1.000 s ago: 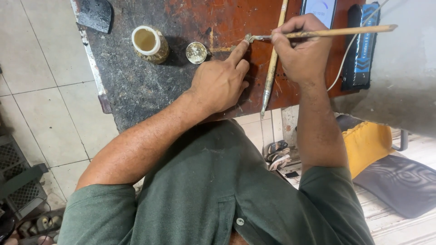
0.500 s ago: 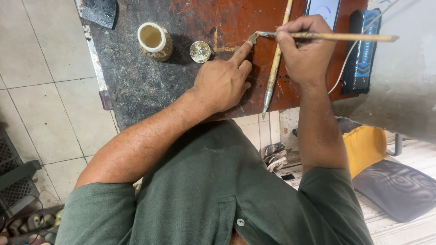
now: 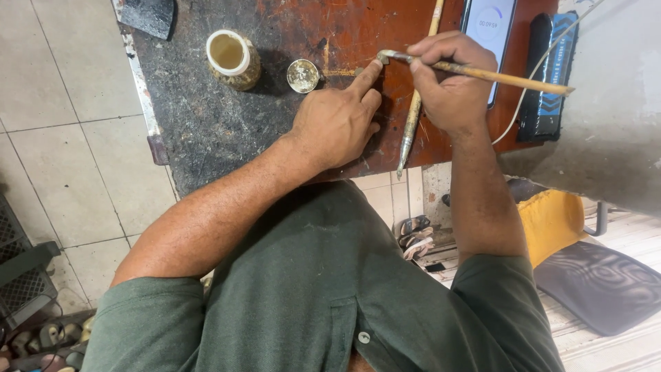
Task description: Applying adhesive to a small shoe component using a brush at a repair bench
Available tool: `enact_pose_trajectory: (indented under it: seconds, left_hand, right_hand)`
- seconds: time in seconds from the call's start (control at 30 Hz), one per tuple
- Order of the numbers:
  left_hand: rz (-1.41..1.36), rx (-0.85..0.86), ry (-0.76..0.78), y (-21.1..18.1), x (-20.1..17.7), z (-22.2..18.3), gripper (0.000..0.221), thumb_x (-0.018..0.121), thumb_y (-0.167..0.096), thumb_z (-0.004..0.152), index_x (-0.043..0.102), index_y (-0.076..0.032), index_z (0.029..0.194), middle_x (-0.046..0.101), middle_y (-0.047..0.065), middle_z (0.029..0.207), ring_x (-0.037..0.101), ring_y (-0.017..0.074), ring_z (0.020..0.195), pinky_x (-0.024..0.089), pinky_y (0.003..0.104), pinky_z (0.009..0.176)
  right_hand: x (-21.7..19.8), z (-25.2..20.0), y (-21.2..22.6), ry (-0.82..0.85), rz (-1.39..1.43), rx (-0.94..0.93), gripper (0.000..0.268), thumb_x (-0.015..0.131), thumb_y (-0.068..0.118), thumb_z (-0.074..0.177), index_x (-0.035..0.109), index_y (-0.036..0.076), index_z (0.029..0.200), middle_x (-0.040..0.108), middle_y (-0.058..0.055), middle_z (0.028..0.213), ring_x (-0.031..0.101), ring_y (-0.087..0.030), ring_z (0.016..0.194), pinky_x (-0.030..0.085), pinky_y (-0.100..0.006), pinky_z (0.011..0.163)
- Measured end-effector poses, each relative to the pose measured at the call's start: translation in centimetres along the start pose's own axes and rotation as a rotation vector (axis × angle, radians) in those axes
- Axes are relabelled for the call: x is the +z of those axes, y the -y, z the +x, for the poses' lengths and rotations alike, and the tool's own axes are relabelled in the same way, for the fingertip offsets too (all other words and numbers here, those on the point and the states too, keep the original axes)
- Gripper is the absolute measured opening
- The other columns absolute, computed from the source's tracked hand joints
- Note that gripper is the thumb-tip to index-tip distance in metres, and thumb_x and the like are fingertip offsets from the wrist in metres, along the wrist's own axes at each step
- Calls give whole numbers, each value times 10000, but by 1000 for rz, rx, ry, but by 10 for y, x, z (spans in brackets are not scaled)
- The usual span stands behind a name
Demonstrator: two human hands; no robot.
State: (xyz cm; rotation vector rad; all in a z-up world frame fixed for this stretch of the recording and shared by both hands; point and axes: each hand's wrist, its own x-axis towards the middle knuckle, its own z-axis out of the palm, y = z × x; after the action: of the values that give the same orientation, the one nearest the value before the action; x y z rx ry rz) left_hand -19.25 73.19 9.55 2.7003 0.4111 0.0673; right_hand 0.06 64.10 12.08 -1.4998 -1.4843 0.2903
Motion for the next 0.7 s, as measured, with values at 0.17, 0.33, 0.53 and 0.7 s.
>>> enact_pose_trajectory:
  seconds: [0.17, 0.33, 0.53, 0.7]
  left_hand:
    - [-13, 18, -48, 1, 2, -2, 369, 699, -395, 956, 639, -80, 1139, 376, 157, 1628, 659, 333, 512, 510, 478, 404]
    - [-4, 20, -74, 2, 5, -1, 357, 704, -395, 949, 645, -92, 1128, 401, 146, 1619, 657, 328, 512, 507, 476, 407]
    - [-9, 10, -45, 1, 3, -1, 369, 694, -397, 952, 646, -84, 1143, 382, 139, 1629, 669, 338, 538, 508, 480, 413]
    - [4, 14, -53, 1, 2, -1, 377, 696, -401, 953, 646, -89, 1158, 382, 144, 1626, 662, 337, 511, 506, 478, 399]
  right_hand:
    - [-2, 0, -2, 28, -4, -2, 122, 698, -180, 926, 643, -71, 921, 709, -231, 973, 712, -316, 909, 613, -393, 817]
    - [-7, -2, -4, 32, 2, 24, 161, 679, -206, 903, 628, -54, 887, 704, -221, 951, 705, -287, 866, 606, -346, 748]
    - [-9, -1, -1, 51, -24, -8, 147, 680, -200, 901, 634, -63, 874, 721, -231, 953, 716, -301, 865, 597, -351, 730]
    - [-10, -3, -5, 33, -10, 15, 159, 657, -217, 904, 630, -61, 886, 711, -228, 948, 711, -285, 854, 605, -336, 732]
